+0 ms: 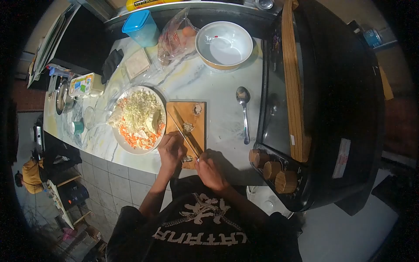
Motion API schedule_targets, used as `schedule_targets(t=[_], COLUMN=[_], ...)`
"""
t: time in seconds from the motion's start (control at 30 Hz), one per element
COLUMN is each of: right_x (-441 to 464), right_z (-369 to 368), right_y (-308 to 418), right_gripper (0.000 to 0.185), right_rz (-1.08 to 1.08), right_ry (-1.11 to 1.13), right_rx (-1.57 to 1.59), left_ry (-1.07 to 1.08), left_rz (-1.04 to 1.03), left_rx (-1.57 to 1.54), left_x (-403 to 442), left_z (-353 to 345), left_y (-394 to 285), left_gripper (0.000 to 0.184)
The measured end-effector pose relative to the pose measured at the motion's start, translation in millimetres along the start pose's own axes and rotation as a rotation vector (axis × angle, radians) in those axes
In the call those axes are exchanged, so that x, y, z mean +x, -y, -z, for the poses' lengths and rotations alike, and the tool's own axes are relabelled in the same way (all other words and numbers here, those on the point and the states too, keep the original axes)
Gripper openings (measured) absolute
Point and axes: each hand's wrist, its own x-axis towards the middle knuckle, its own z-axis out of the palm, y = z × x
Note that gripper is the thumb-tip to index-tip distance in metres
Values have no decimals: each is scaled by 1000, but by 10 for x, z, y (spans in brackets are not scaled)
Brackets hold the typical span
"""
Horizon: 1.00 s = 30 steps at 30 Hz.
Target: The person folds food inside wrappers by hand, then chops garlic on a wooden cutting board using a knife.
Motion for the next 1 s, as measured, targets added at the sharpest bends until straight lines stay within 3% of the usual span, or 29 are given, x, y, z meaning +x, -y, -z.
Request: schedule_targets(t=[0.2, 0.27, 0.4, 0.5, 0.57, 0.8, 1.0], right_x=[-6, -13, -16, -16, -1, -12, -18], right_z=[-24, -111, -137, -151, -41, 26, 47], right_y=[64, 7, -27, -46, 48, 163, 168], right_gripper=[29, 29, 29, 31, 32, 35, 29], right_rz=[-125, -14, -34, 50, -46, -95, -104], right_ry=[47, -116, -69, -154, -25, -2, 14], right_rx=[-29, -100, -82, -123, -21, -48, -250], left_ry=[-12, -12, -4, 5, 9, 13, 22], left_rz=[14, 9, 3, -11, -17, -10, -13], left_rx=[2, 4, 14, 8, 6, 24, 48], left_x=[1, 12, -7, 4, -6, -37, -21], left_z=[-23, -17, -23, -12, -15, -21, -21], left_y=[-9, -9, 10, 19, 19, 30, 16], left_gripper=[21, 21, 21, 22, 21, 23, 21])
